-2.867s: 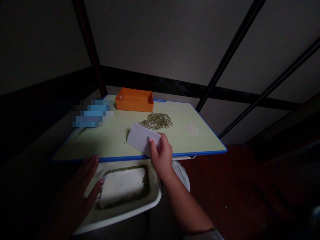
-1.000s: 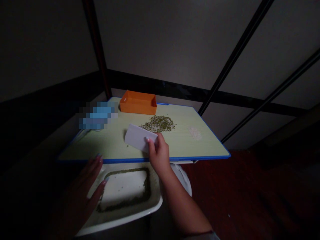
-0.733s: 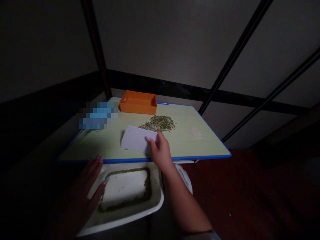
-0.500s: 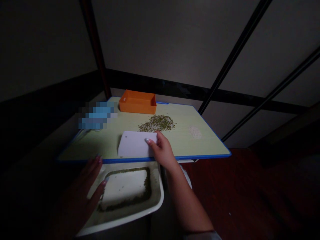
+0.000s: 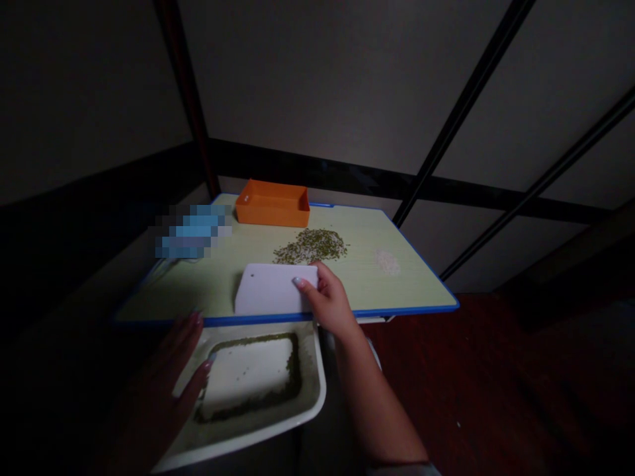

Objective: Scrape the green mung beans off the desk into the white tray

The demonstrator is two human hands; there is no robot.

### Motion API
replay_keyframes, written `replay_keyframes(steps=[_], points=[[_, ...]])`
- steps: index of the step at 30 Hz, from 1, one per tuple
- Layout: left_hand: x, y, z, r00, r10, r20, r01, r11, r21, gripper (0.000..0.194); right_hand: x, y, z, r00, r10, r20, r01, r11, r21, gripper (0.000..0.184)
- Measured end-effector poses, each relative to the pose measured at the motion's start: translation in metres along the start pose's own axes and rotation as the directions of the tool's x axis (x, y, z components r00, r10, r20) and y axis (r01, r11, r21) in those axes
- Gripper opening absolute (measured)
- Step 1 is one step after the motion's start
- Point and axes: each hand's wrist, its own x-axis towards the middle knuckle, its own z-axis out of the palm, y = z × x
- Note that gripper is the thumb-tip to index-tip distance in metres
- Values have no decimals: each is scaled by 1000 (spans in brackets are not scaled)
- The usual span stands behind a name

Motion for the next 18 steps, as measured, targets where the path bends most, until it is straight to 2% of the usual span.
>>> replay_keyframes(steps=[2, 5, 7, 9, 11, 13, 14, 16, 18], points=[[0, 0, 0, 1000, 8, -10, -8, 1000, 7, 67, -2, -2, -4, 993, -40, -110, 35, 998, -50, 27], [0, 0, 1, 1000, -1, -7, 1, 1000, 0, 67, -8, -6, -11, 947, -128, -296, 64, 974, -217, 21], [0, 0, 0, 1000, -9, -8, 9, 1000, -6, 67, -15, -11, -13, 919, -185, -350, 76, 950, -303, 18], [0, 0, 0, 1000, -12, -1, 12, 1000, -18, 68, -23, -15, -11, 909, -240, -339, 104, 922, -373, 15], [0, -1, -1, 1000, -8, 15, 8, 1000, -27, 69, -31, -20, -6, 912, -311, -268, 164, 875, -455, 9], [0, -1, -1, 1000, -1, 22, 2, 1000, -26, 69, -38, -24, 4, 902, -411, -130, 286, 797, -533, 3], [0, -2, 0, 1000, 3, 22, -3, 1000, -23, 69, -40, -25, 9, 882, -470, -39, 371, 743, -557, 3], [0, -2, 1, 1000, 1, 13, 0, 1000, -18, 67, -42, -26, 19, 804, -579, 134, 544, 627, -557, 11], [-1, -2, 1, 1000, -15, 12, 15, 999, -30, 66, -42, -24, 28, 730, -640, 239, 650, 542, -532, 19]])
